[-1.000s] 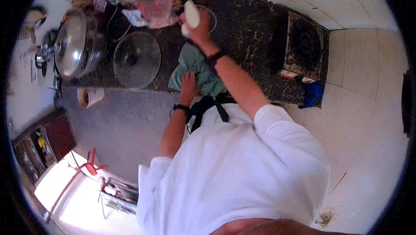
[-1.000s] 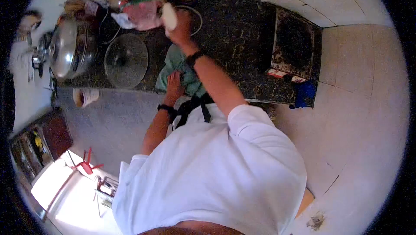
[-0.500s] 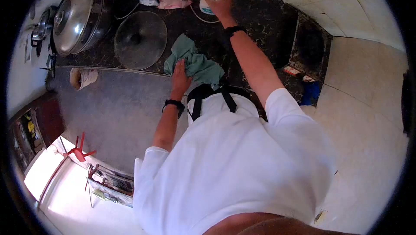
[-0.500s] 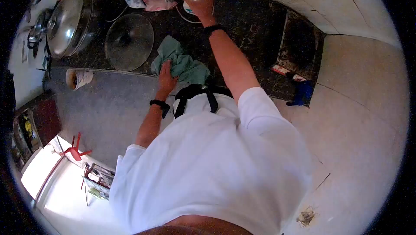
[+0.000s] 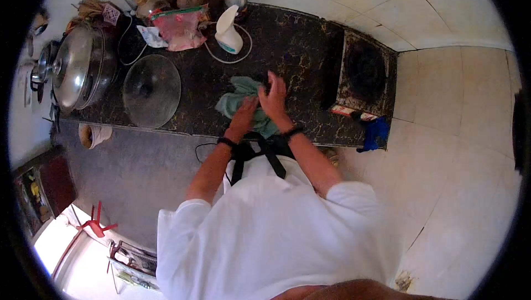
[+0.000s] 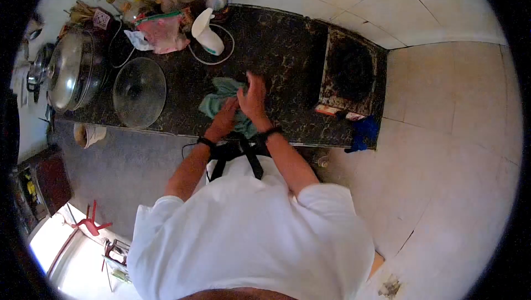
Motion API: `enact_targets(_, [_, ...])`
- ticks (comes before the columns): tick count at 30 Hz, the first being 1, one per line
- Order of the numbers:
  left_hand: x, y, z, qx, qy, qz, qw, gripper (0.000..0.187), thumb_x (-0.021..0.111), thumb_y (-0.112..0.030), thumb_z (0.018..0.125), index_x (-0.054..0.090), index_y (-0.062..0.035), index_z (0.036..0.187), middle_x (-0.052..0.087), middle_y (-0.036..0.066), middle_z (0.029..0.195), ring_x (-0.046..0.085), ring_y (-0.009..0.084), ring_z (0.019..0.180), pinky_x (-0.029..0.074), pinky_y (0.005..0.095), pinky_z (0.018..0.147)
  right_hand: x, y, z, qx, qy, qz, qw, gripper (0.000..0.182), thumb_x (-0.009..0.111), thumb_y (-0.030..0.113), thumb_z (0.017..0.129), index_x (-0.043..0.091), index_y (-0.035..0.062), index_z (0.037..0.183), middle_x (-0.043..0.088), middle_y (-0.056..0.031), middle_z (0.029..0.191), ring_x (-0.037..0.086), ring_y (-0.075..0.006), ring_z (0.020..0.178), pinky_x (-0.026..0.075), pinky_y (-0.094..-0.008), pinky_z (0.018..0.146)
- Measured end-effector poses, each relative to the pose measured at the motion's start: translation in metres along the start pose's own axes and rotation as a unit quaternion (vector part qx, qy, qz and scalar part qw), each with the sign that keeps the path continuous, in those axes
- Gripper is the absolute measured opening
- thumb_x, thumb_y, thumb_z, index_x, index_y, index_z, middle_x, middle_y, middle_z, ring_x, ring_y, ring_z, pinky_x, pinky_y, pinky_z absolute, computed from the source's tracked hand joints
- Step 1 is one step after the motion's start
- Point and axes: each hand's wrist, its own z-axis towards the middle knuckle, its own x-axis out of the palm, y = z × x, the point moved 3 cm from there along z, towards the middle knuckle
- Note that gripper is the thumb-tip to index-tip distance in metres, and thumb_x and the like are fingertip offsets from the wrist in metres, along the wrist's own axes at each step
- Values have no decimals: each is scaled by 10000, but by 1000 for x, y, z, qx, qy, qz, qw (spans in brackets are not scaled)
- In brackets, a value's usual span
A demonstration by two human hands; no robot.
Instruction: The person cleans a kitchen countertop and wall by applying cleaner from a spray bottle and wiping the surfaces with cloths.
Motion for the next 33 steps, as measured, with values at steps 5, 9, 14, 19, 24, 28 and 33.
enact_targets(5, [27, -26, 117, 33, 24, -157, 987, 889, 718, -42, 782, 204, -138, 1502, 310, 148, 1504, 255, 392, 1404, 358, 501, 1083, -48, -63, -72, 32, 138, -49, 989, 598, 605, 122, 892, 353, 91, 1434, 446, -235, 1294, 454, -408, 1189, 384, -508, 1002])
enact_targets(9, [3, -30, 161, -190, 50, -568, 799, 929, 707, -335, 864, 79, -174, 1530, 217, 138, 1540, 248, 325, 1411, 409, 490, 1018, -65, -74, -45, 108, 116, -86, 984, 697, 634, 155, 866, 297, 97, 1474, 386, -279, 1378, 416, -450, 1248, 395, -502, 1010])
enact_targets(14, [-1, -14, 102, -345, 26, -575, 742, 677, 506, -455, 961, 225, -159, 1501, 406, 90, 1417, 430, 264, 1238, 400, 437, 980, -20, -78, 20, 84, 109, -83, 987, 780, 680, 345, 825, 301, 184, 1488, 323, -294, 1441, 378, -472, 1287, 358, -545, 1033])
enact_targets(19, [53, 56, -4, -343, -84, -487, 799, 615, 519, -411, 954, 331, -110, 1456, 426, 116, 1387, 445, 261, 1233, 408, 442, 960, 13, -41, -2, -178, 199, -153, 951, 717, 698, 370, 791, 411, 214, 1429, 351, -219, 1456, 356, -419, 1326, 278, -583, 1072])
enact_targets(24, [47, 72, -14, -300, -108, -212, 924, 423, 560, -186, 902, 495, -55, 1299, 503, 188, 1227, 487, 339, 1143, 412, 419, 956, -1, -89, 39, -213, 221, -144, 941, 595, 711, 304, 750, 552, 204, 1314, 398, -164, 1441, 330, -388, 1353, 285, -566, 1081])
enact_targets(28, [-13, 13, 42, -212, -262, -45, 940, 361, 574, -97, 859, 525, -36, 1211, 482, 211, 1242, 461, 378, 1146, 378, 479, 977, -38, -131, 99, -31, 157, -225, 961, 572, 679, 259, 797, 519, 214, 1345, 371, -191, 1444, 278, -399, 1375, 308, -584, 1055])
enact_targets(33, [-20, 21, 96, -171, -318, 47, 931, 344, 557, -148, 908, 516, -44, 1234, 426, 178, 1373, 380, 337, 1291, 312, 495, 1048, -39, -105, 99, 100, 38, -283, 953, 510, 638, 365, 852, 540, 202, 1325, 355, -225, 1457, 299, -447, 1351, 363, -659, 952])
